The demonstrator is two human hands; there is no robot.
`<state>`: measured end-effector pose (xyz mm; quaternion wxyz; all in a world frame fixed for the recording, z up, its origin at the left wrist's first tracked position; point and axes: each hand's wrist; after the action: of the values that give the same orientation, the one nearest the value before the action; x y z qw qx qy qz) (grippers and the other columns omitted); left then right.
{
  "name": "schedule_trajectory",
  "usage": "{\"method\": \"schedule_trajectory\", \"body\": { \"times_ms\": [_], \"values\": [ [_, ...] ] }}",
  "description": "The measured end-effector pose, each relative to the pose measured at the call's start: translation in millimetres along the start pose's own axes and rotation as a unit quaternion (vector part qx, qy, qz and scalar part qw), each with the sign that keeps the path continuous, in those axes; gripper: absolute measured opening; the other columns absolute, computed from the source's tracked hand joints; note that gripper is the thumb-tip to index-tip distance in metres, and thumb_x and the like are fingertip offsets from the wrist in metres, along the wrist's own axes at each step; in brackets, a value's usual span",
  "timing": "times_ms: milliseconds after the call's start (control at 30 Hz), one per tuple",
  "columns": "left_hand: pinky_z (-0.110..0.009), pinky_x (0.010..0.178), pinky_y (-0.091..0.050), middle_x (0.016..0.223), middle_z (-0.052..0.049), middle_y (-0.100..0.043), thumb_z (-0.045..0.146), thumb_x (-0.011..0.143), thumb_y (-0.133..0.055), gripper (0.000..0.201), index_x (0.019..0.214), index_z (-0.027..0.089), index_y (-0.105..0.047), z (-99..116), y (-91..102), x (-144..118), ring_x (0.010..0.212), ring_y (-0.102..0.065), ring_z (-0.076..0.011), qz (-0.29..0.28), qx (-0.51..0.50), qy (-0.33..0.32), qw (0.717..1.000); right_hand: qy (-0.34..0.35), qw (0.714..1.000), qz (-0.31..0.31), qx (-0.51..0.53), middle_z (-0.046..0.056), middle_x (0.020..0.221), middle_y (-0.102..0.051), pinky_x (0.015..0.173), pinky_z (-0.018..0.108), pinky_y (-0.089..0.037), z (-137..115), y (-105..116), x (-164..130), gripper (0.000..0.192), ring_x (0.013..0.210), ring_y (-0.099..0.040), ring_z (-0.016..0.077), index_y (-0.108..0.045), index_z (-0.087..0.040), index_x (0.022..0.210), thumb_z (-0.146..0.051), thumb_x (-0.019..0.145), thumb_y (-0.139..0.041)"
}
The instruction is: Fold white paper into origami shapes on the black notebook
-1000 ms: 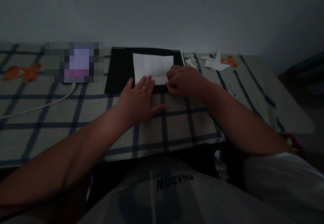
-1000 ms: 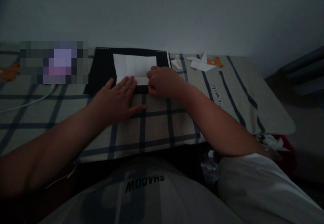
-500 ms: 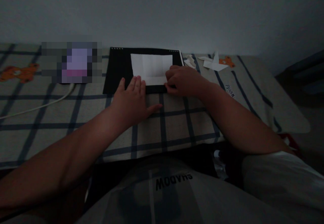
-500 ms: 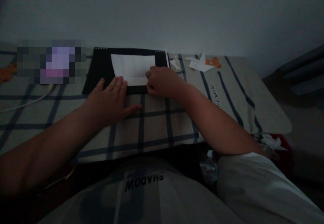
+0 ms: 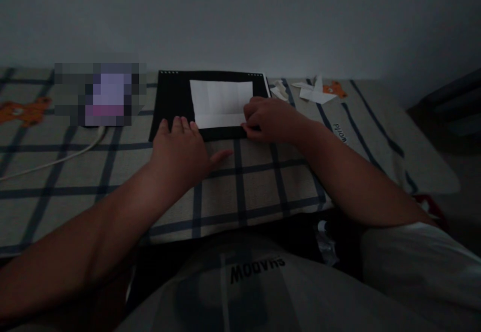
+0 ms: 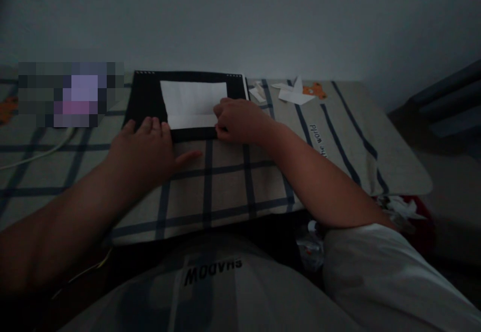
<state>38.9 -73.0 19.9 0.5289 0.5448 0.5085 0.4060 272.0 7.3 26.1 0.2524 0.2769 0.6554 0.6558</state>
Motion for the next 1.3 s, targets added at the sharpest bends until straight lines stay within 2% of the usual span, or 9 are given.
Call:
{"method": "schedule_trajectory", "body": {
  "times_ms": [167, 300, 400, 467, 533, 600, 733, 1000, 1300],
  "values": [
    [-0.061, 0.141, -0.03, 0.18, -0.041, -0.046, 0.074, 0.113, -0.046, 0.104, 0.175, -0.009, -0.045, 2.0, 6.1, -0.2, 0.176, -0.04, -0.0503, 0.002, -0.003, 0.005, 1.0, 0.023, 1.0, 0.006, 0.014, 0.018, 0.111, -0.083, 0.094, 0.042, -0.049, 4.6, -1.4, 0.0, 0.034, 0.115, -0.069, 0.0326, -0.088, -0.013, 0.104, -0.023, 0.109, -0.056],
    [-0.065, 0.141, -0.03, 0.188, -0.036, -0.036, 0.071, 0.114, -0.047, 0.098, 0.181, -0.001, -0.04, 2.2, 4.1, 5.7, 0.18, -0.029, -0.0514, 0.076, -0.036, -0.011, 0.996, 0.051, 0.998, 0.03, 0.02, 0.017, 0.109, -0.083, 0.094, 0.043, -0.051, 11.1, -8.2, 0.0, 0.039, 0.113, -0.071, 0.032, -0.087, -0.013, 0.099, -0.025, 0.11, -0.052],
    [-0.062, 0.145, -0.027, 0.194, -0.029, -0.029, 0.064, 0.116, -0.049, 0.091, 0.184, 0.005, -0.037, 1.2, -1.4, 13.6, 0.182, -0.025, -0.0478, 0.088, -0.047, -0.105, 0.989, 0.074, 0.995, 0.066, 0.027, 0.016, 0.11, -0.083, 0.097, 0.045, -0.052, 16.6, -16.5, 0.3, 0.04, 0.113, -0.071, 0.0316, -0.088, -0.015, 0.1, -0.026, 0.11, -0.051],
    [-0.058, 0.145, -0.029, 0.193, -0.024, -0.033, 0.061, 0.117, -0.049, 0.086, 0.184, 0.009, -0.038, 1.3, -6.1, 18.8, 0.182, -0.03, -0.043, 0.052, -0.041, -0.189, 0.98, 0.091, 0.991, 0.093, 0.038, 0.016, 0.12, -0.084, 0.103, 0.048, -0.053, 19.4, -21.3, 0.4, 0.038, 0.12, -0.071, 0.0325, -0.089, -0.016, 0.103, -0.026, 0.109, -0.052],
    [-0.056, 0.145, -0.031, 0.191, -0.026, -0.037, 0.059, 0.118, -0.05, 0.085, 0.184, 0.006, -0.039, 2.1, -10.3, 22.5, 0.181, -0.033, -0.0415, 0.03, -0.034, -0.219, 0.975, 0.096, 0.987, 0.114, 0.054, 0.017, 0.135, -0.083, 0.11, 0.052, -0.053, 21.3, -24.9, 0.3, 0.036, 0.13, -0.07, 0.0341, -0.089, -0.017, 0.109, -0.027, 0.107, -0.054],
    [-0.056, 0.146, -0.031, 0.191, -0.027, -0.037, 0.058, 0.118, -0.051, 0.086, 0.183, 0.003, -0.039, 2.5, -12.7, 24.6, 0.181, -0.033, -0.0417, 0.022, -0.028, -0.222, 0.974, 0.087, 0.987, 0.115, 0.072, 0.018, 0.147, -0.08, 0.115, 0.053, -0.053, 22.5, -27.2, -0.1, 0.035, 0.137, -0.069, 0.0347, -0.088, -0.017, 0.117, -0.027, 0.106, -0.056],
    [-0.054, 0.147, -0.029, 0.191, -0.025, -0.037, 0.057, 0.119, -0.053, 0.084, 0.183, 0.004, -0.041, -1.2, -13.5, 27.7, 0.181, -0.033, -0.0399, 0.024, -0.035, -0.226, 0.973, 0.066, 0.99, 0.08, 0.095, 0.019, 0.145, -0.082, 0.116, 0.051, -0.054, 23.5, -27.1, -0.9, 0.038, 0.136, -0.072, 0.0347, -0.083, -0.016, 0.133, -0.028, 0.104, -0.061],
    [-0.059, 0.145, -0.033, 0.185, -0.021, -0.051, 0.052, 0.118, -0.053, 0.072, 0.178, 0.011, -0.052, -11.2, -13.0, 36.1, 0.175, -0.045, -0.0388, 0.055, -0.069, -0.218, 0.972, 0.102, 0.983, 0.092, 0.12, 0.016, 0.129, -0.087, 0.112, 0.049, -0.054, 23.4, -24.6, -0.4, 0.035, 0.128, -0.075, 0.0333, -0.086, -0.017, 0.125, -0.026, 0.104, -0.06],
    [-0.064, 0.146, -0.028, 0.19, -0.016, -0.045, 0.049, 0.119, -0.049, 0.07, 0.182, 0.018, -0.048, -16.3, -16.6, 40.1, 0.18, -0.035, -0.0377, 0.057, -0.084, -0.198, 0.975, 0.145, 0.973, 0.107, 0.147, 0.013, 0.135, -0.088, 0.113, 0.05, -0.056, 25.0, -30.9, 1.7, 0.037, 0.126, -0.075, 0.0298, -0.089, -0.02, 0.128, -0.027, 0.108, -0.058]
  ]
}}
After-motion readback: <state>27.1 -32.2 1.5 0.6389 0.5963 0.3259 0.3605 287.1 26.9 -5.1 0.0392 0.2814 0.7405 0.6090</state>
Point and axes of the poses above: each hand's wrist, its own x-axis towards the middle knuckle, its own y-axis out of the back of the hand, z = x × y
